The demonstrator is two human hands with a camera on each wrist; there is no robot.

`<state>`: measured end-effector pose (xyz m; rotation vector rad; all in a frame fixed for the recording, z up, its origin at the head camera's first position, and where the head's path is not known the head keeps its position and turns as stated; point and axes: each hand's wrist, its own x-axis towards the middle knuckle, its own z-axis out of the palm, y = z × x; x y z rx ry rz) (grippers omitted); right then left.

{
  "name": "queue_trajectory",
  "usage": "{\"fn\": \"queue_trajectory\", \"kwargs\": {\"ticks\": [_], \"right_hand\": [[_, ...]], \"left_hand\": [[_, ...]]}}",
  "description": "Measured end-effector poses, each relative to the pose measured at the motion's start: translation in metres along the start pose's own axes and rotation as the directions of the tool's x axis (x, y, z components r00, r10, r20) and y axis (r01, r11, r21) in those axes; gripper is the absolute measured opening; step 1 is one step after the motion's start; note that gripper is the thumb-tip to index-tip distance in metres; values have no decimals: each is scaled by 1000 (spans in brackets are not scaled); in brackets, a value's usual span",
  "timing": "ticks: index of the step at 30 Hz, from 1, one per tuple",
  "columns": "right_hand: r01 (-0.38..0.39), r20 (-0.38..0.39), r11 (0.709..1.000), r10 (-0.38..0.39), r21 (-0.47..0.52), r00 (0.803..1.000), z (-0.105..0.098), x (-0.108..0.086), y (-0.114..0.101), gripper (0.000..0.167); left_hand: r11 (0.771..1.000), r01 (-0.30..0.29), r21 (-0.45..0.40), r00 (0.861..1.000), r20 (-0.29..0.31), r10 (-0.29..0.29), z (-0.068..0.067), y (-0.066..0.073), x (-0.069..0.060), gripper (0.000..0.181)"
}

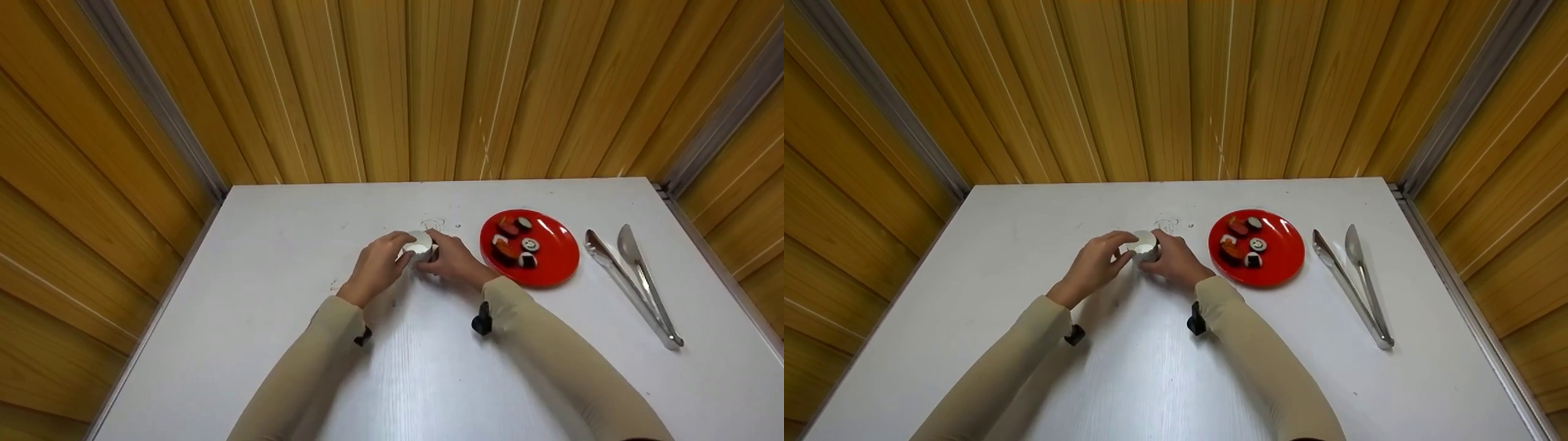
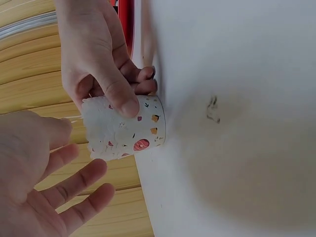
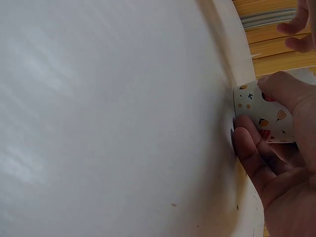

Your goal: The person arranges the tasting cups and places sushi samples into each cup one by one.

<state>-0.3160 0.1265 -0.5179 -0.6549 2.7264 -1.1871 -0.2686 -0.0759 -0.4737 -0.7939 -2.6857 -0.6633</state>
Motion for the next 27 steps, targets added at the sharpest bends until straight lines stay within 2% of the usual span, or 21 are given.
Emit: {"fn": "queue_trajectory", "kwargs": {"ticks": [7,13,27], "right_hand": [[21,4,1000,-21,2,1000,1,0,2,62],[11,1,1000,-11,19,1000,0,-1,1,61],[28,-7,999,-28,23,1000,-1,-2,2,62]], "left_hand": [[1000,7,-5,997,76,-7,5,3,3,20],[1000,11,8,998,68,-12,8,3,5,11],[1000,-15,8,999,34,15,10,3,4,10]]}}
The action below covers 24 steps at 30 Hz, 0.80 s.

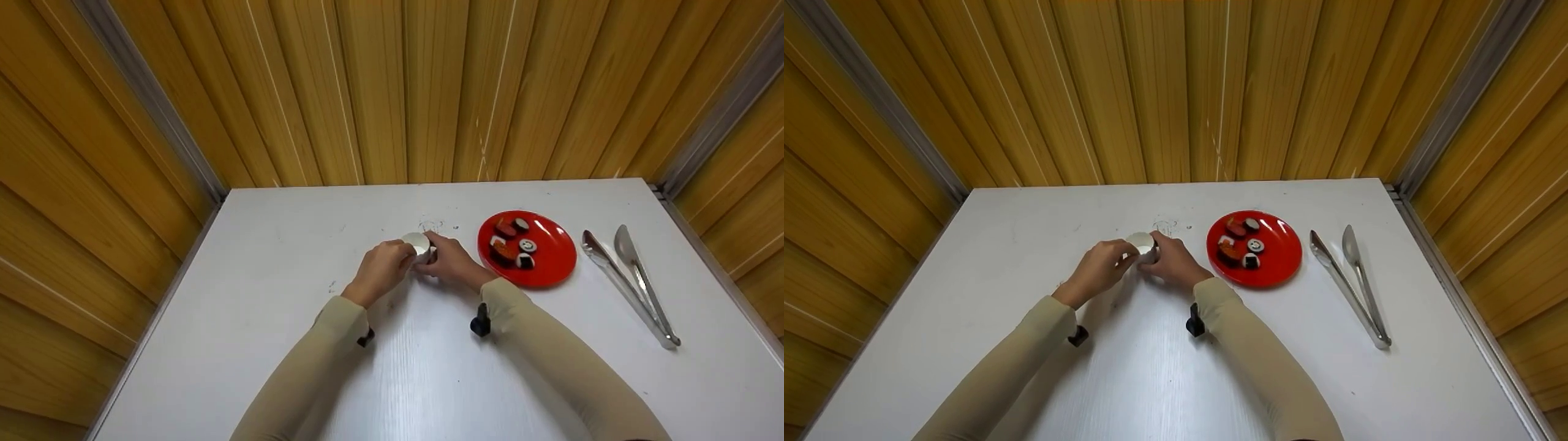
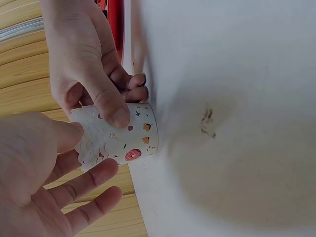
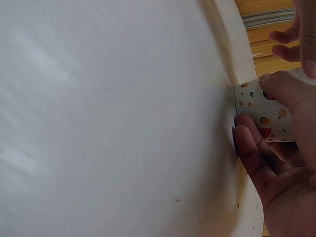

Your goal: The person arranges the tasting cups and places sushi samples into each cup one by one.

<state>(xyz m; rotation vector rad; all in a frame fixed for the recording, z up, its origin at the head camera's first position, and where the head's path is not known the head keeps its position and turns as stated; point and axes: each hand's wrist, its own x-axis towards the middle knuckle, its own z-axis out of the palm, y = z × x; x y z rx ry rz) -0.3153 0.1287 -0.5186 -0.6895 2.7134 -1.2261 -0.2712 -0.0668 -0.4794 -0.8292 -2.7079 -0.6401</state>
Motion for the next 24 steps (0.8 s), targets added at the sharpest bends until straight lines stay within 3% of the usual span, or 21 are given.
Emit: {"fn": "queue_trajectory", "kwargs": {"ticks": [16,24], "right_hand": [[-11,1,1000,11,6,1000,1,1,0,64],[-26,13,1000,26,3,1000,-1,0,-2,65]], "left_hand": [[1000,-16,-5,1000,-9,16,-6,2,1,12],[997,-56,-51,997,-58,53,-13,4,2,12]]}}
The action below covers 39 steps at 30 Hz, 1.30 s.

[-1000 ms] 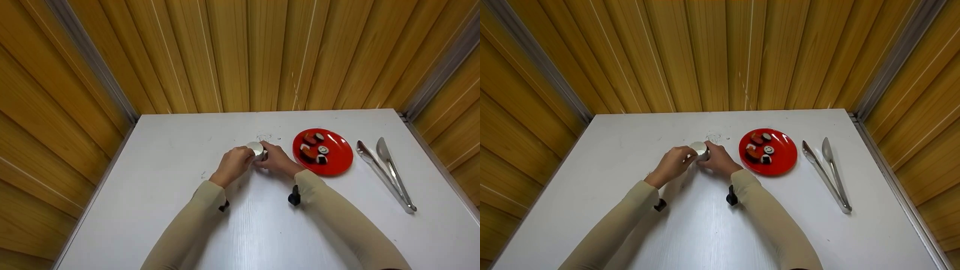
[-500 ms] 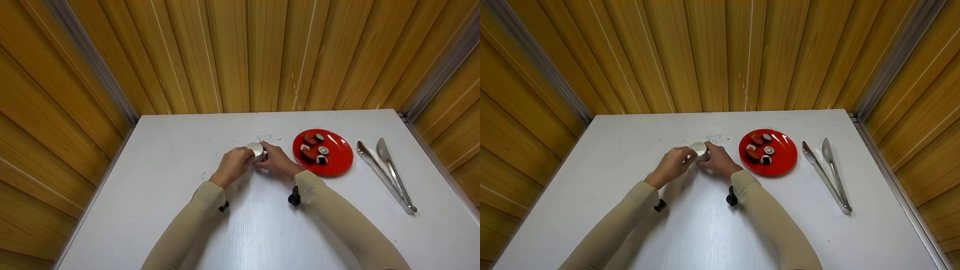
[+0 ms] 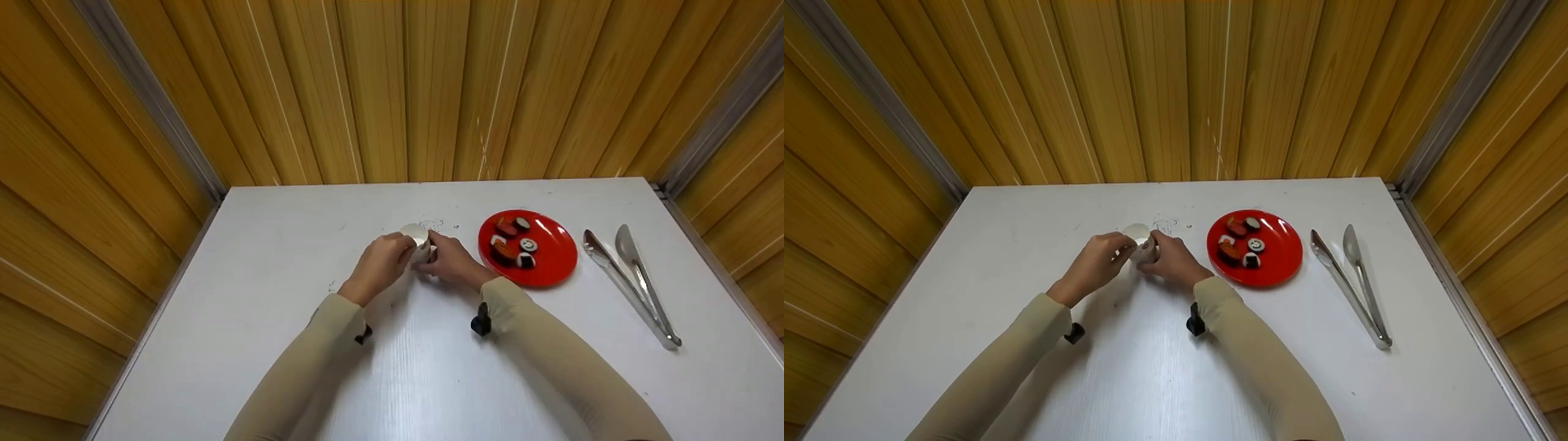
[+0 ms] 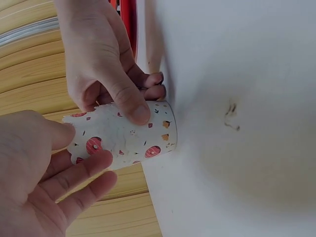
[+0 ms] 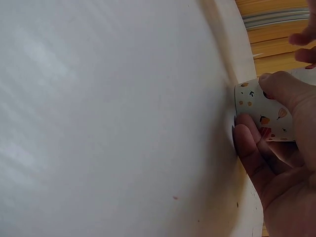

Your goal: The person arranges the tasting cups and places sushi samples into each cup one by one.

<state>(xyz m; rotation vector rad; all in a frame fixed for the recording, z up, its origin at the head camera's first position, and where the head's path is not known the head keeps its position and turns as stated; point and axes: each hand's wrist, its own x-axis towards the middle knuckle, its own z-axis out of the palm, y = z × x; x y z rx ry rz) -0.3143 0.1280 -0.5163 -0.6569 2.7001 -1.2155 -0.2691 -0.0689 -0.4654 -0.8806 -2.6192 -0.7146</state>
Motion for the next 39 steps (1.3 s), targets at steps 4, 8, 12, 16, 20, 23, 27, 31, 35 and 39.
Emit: {"fn": "queue_trajectory", "kwargs": {"ticks": [4,8,12,16,20,23,27,31,35,39], "right_hand": [[-25,11,1000,25,11,1000,0,0,-1,64],[-47,18,999,46,22,999,1,1,-2,62],[-55,16,998,54,31,998,2,2,-2,65],[-38,10,998,38,49,999,3,1,-2,63],[-9,0,999,9,35,1000,4,1,0,62],[-7,1,1000,7,30,1000,4,1,0,62],[-28,13,999,27,29,1000,2,-1,-1,62],[-52,26,999,51,16,998,1,-1,-2,62],[-63,37,998,62,21,997,0,0,-3,64],[-61,46,998,60,26,997,0,0,-4,64]], "left_hand": [[1000,-10,-12,999,-43,10,-6,2,-1,9],[1000,-18,-22,996,-87,16,-12,3,-3,9],[999,-38,-12,991,-128,36,-17,-1,-6,9],[1000,-29,4,989,-145,30,-21,-9,-12,9],[1000,-4,24,987,-160,8,-24,-19,-20,6],[999,13,46,984,-179,-5,-26,-26,-25,4],[995,49,85,982,-184,-33,-29,-34,-31,4],[989,90,121,982,-178,-67,-34,-42,-35,3],[983,122,139,977,-192,-94,-38,-54,-39,3],[973,176,148,968,-207,-144,-41,-66,-45,3]]}}
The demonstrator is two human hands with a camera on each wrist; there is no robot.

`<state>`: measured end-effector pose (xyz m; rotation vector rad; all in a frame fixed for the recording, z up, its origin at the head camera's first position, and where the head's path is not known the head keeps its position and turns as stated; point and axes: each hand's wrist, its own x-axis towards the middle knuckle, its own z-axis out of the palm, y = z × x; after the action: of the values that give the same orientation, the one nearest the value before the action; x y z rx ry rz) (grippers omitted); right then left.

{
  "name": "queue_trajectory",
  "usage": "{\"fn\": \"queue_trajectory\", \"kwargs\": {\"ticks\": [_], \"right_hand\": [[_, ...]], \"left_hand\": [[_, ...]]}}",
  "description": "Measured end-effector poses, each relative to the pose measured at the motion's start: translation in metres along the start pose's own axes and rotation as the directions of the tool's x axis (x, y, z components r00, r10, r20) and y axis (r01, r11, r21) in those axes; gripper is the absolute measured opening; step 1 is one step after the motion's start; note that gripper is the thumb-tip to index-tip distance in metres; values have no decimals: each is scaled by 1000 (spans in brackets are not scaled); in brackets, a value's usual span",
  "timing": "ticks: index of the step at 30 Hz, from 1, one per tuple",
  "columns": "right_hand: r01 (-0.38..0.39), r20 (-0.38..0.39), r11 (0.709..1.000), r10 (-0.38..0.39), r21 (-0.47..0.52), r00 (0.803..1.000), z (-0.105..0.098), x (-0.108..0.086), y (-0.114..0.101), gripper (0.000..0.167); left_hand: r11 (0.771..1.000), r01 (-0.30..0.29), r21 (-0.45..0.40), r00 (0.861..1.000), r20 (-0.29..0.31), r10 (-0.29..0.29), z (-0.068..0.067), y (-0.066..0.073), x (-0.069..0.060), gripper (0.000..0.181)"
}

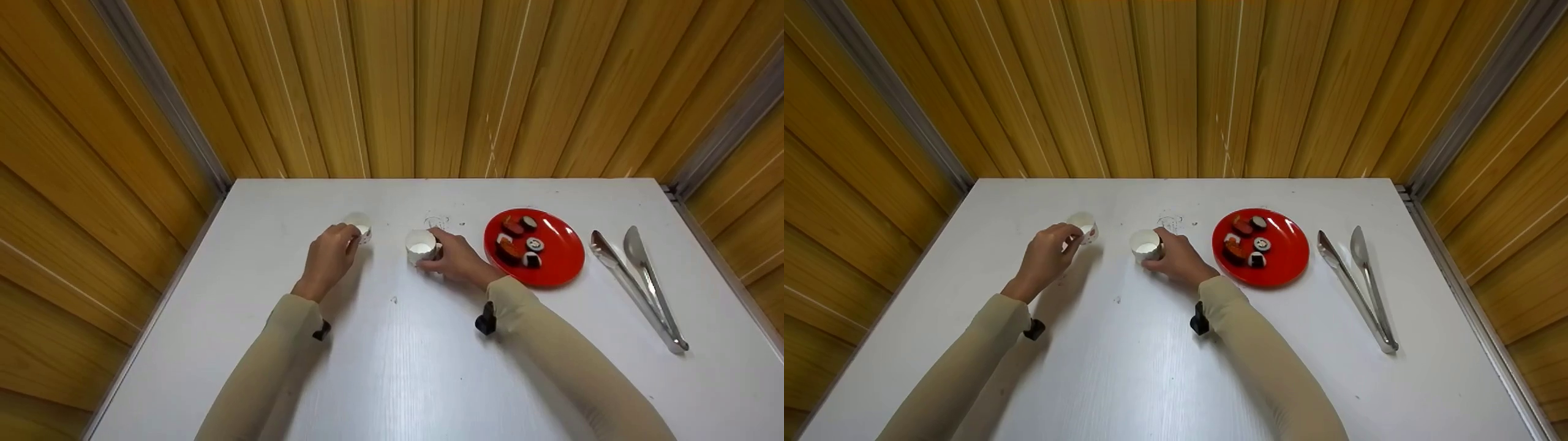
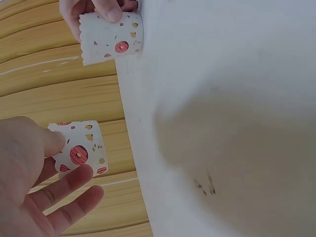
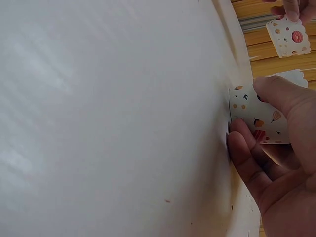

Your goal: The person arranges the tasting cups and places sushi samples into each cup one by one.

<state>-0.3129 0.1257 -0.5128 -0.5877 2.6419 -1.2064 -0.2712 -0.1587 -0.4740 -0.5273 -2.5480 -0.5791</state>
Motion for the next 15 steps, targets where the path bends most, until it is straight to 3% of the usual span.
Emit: {"fn": "queue_trajectory", "kwargs": {"ticks": [10,15], "right_hand": [[-2,-5,1000,2,8,1000,0,-1,2,64],[4,-10,1000,-4,0,1000,1,-1,1,64]], "left_hand": [[990,139,3,990,35,-139,-5,-26,-9,7],[988,157,5,987,42,-157,-7,-37,-13,6]]}}
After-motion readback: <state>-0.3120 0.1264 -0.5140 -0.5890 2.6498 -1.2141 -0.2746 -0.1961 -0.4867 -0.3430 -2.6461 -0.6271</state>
